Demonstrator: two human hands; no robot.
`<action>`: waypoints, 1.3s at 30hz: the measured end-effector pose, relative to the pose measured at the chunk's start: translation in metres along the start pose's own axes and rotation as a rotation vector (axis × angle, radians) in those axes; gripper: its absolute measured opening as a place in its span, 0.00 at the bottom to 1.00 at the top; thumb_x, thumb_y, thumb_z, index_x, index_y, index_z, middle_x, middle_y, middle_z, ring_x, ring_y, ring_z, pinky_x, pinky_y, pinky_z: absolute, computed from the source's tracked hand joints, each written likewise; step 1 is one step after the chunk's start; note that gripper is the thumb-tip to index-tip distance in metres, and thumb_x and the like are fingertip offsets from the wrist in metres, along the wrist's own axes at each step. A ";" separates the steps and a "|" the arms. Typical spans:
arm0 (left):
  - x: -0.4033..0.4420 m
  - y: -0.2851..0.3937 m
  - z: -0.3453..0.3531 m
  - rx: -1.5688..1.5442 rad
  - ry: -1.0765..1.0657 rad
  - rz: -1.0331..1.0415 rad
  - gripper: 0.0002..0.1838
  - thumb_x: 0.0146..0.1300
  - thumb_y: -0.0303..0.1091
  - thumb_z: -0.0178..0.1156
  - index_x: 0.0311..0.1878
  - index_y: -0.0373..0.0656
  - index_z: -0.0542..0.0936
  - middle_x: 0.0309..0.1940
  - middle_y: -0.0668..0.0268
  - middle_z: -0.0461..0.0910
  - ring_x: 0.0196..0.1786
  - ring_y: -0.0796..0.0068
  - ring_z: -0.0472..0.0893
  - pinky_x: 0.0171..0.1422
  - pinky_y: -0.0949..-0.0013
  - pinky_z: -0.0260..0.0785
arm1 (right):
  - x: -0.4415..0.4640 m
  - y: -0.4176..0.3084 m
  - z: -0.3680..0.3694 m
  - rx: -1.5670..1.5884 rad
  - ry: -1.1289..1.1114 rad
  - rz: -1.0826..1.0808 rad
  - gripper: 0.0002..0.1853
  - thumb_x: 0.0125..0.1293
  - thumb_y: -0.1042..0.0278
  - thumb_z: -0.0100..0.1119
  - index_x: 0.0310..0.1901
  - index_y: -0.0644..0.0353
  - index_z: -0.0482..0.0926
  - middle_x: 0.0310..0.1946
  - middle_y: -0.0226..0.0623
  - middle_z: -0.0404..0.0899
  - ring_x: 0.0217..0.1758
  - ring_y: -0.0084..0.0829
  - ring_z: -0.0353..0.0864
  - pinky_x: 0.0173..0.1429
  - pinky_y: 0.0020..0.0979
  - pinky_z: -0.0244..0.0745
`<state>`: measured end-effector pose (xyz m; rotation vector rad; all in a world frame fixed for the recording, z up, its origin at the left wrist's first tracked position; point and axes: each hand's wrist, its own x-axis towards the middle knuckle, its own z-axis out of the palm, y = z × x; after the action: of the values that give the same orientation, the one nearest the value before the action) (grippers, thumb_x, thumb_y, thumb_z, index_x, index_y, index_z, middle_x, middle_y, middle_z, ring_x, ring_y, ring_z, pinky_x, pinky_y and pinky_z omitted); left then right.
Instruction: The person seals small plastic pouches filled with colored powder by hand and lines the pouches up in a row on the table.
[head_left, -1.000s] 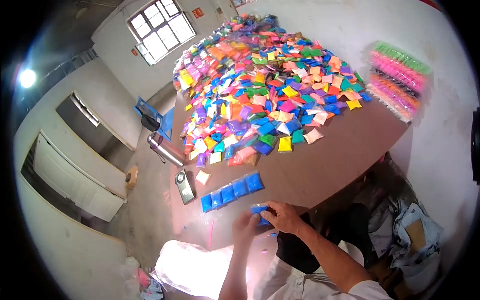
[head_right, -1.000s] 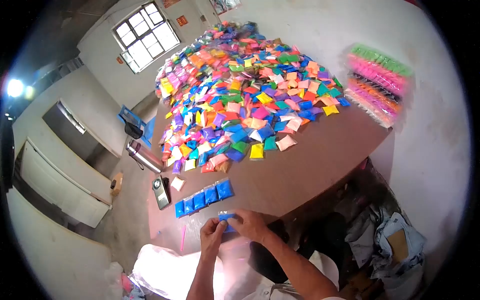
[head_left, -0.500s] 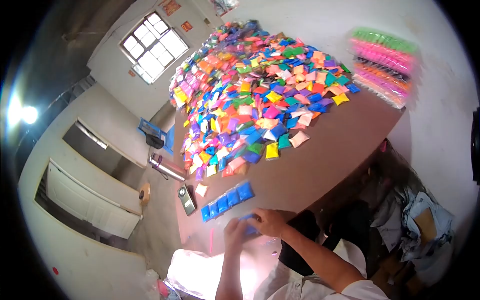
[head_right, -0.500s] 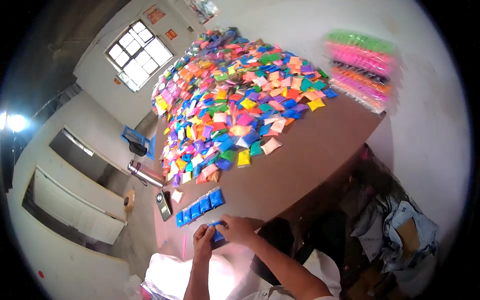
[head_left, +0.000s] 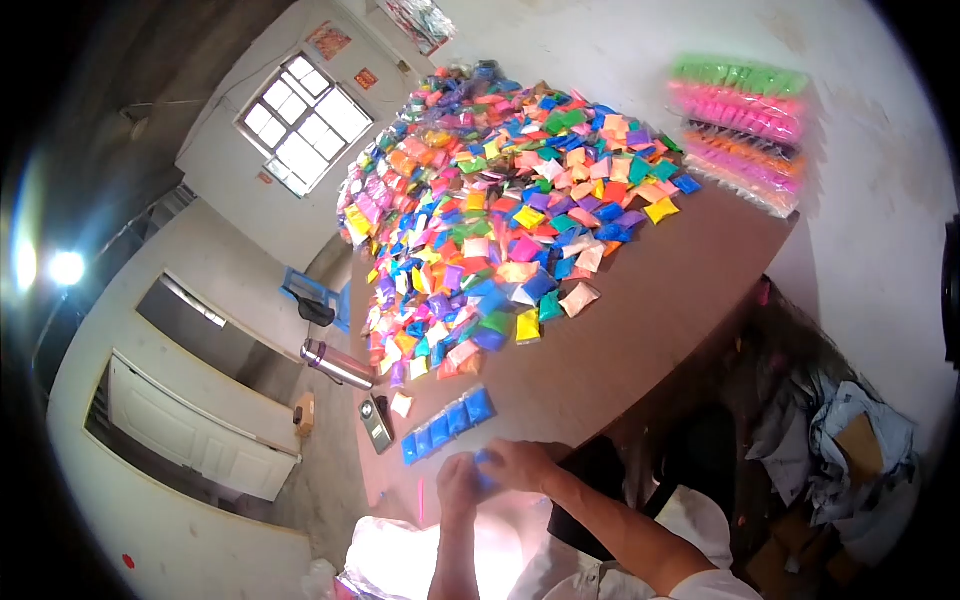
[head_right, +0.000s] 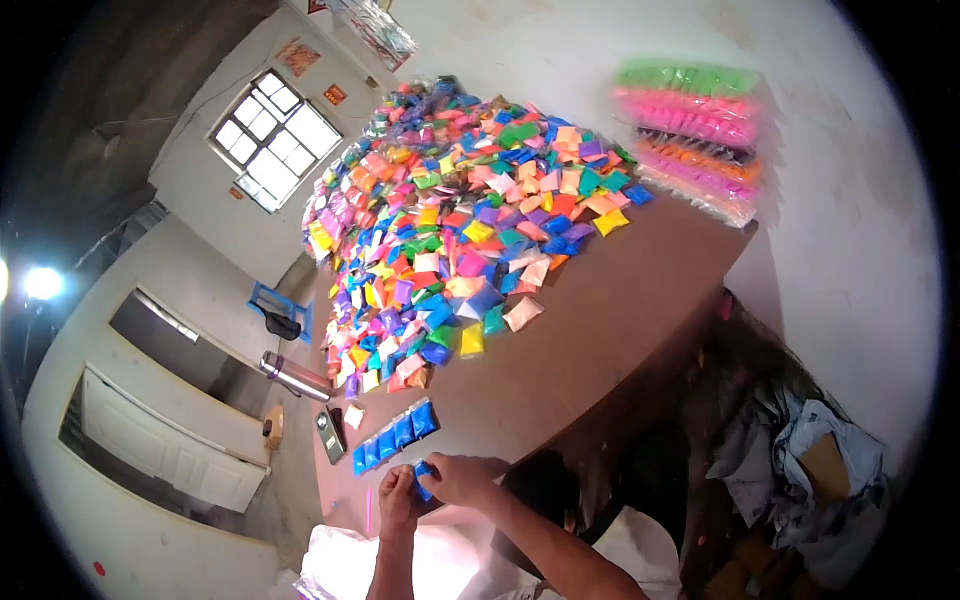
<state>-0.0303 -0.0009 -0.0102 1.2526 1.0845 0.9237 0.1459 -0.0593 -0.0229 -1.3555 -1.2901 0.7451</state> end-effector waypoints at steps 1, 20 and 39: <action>0.000 0.000 0.000 0.016 0.017 0.001 0.12 0.73 0.36 0.64 0.48 0.36 0.84 0.41 0.68 0.82 0.43 0.79 0.79 0.48 0.73 0.74 | 0.000 0.002 0.001 -0.006 -0.006 -0.003 0.13 0.67 0.57 0.62 0.39 0.59 0.79 0.36 0.51 0.84 0.41 0.54 0.84 0.46 0.47 0.78; 0.002 0.035 0.036 0.066 -0.123 0.107 0.11 0.71 0.31 0.67 0.51 0.35 0.84 0.40 0.67 0.86 0.45 0.80 0.82 0.52 0.75 0.74 | -0.003 -0.017 -0.035 -0.217 -0.123 -0.009 0.21 0.70 0.52 0.61 0.55 0.60 0.80 0.48 0.55 0.84 0.52 0.57 0.83 0.54 0.50 0.78; 0.109 0.050 0.153 0.123 -0.732 0.275 0.17 0.71 0.42 0.67 0.45 0.34 0.87 0.33 0.65 0.86 0.39 0.80 0.81 0.45 0.69 0.75 | 0.013 0.004 -0.108 -0.413 0.326 0.004 0.16 0.70 0.58 0.60 0.33 0.64 0.76 0.24 0.45 0.78 0.25 0.39 0.80 0.33 0.38 0.74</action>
<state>0.1467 0.0694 0.0253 1.6872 0.3976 0.5157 0.2508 -0.0753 0.0014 -1.7266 -1.2154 0.2454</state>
